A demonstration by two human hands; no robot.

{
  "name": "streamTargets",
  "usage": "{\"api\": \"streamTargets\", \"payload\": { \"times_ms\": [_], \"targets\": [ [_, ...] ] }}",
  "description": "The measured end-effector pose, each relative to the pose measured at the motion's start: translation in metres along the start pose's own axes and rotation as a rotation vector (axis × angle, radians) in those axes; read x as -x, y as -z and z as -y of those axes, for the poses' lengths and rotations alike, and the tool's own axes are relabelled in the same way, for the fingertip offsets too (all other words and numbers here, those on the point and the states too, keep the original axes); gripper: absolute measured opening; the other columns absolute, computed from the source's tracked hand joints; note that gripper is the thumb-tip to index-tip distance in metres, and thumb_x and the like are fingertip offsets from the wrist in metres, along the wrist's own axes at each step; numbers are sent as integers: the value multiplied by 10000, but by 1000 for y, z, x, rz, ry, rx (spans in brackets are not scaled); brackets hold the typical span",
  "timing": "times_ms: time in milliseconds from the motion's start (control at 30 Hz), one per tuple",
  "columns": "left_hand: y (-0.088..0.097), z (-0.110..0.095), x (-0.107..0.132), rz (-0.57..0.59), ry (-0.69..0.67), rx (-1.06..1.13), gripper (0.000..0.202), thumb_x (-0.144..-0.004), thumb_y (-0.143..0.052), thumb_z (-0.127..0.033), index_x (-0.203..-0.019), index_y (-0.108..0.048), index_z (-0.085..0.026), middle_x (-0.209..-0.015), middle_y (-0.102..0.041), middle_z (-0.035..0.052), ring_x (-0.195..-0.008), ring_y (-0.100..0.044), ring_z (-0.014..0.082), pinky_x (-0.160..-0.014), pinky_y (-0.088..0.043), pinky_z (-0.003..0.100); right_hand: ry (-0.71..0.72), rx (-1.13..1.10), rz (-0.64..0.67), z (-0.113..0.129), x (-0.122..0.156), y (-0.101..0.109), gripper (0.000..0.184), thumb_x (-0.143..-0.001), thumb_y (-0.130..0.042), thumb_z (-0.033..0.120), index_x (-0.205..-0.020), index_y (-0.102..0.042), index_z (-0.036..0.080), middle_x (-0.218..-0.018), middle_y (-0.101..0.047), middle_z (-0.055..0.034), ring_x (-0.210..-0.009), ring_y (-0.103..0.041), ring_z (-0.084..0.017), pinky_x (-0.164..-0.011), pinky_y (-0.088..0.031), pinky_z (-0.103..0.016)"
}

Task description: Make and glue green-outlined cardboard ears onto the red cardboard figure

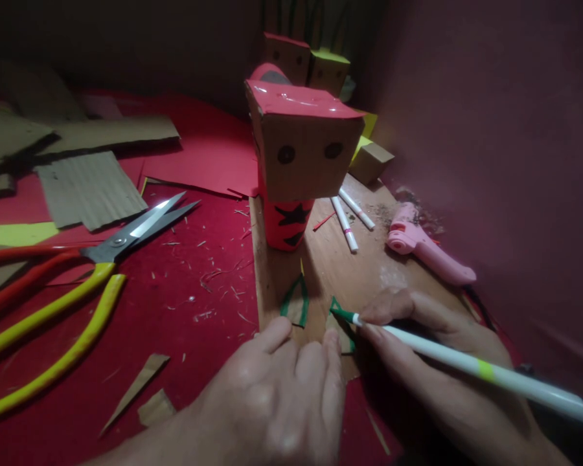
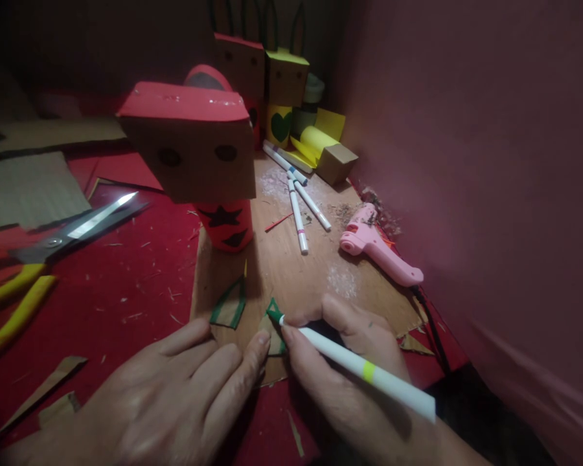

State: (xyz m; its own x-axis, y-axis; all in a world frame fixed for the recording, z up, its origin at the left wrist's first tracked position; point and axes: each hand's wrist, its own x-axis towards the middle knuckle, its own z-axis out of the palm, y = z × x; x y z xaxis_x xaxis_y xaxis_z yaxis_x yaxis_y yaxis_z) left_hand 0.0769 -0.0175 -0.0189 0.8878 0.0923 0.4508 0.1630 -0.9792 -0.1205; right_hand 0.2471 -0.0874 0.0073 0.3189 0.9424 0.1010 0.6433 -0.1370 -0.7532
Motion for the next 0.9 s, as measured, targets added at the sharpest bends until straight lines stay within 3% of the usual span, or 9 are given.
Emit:
{"api": "streamTargets", "payload": {
  "times_ms": [100, 300, 533, 900],
  "targets": [
    [2, 0, -1, 27, 18, 3, 393, -899, -228, -21, -1010, -605, -21, -625, -592, 47, -556, -593, 180, -548, -530, 346, -19, -26, 14, 1, 0, 0, 70, -783, -621, 238, -718, -646, 243, -688, -707, 13, -608, -656, -139, -526, -485, -213],
    [-7, 3, 0, -112, -31, 5, 402, -930, -215, -68, -1005, -600, 20, -565, -534, 23, -453, -528, 151, -527, -506, 331, -52, -77, 37, 7, 0, 1, 122, -784, -600, 237, -663, -612, 221, -608, -672, 4, -541, -621, -144, -501, -474, -235],
    [-6, 3, 0, -41, -53, -22, 394, -926, -220, -66, -1016, -593, 18, -563, -530, 19, -449, -525, 151, -467, -499, 313, -4, -17, 36, 1, 0, 5, 89, -788, -619, 243, -702, -641, 254, -684, -710, 23, -635, -664, -149, -517, -488, -206],
    [-7, 3, -2, -94, -46, -32, 415, -926, -204, -62, -984, -608, 14, -546, -524, 18, -442, -520, 149, -465, -511, 314, -14, -13, 51, 5, -1, 2, 93, -786, -616, 220, -696, -632, 239, -648, -692, 31, -590, -650, -128, -518, -484, -198]
  ]
}}
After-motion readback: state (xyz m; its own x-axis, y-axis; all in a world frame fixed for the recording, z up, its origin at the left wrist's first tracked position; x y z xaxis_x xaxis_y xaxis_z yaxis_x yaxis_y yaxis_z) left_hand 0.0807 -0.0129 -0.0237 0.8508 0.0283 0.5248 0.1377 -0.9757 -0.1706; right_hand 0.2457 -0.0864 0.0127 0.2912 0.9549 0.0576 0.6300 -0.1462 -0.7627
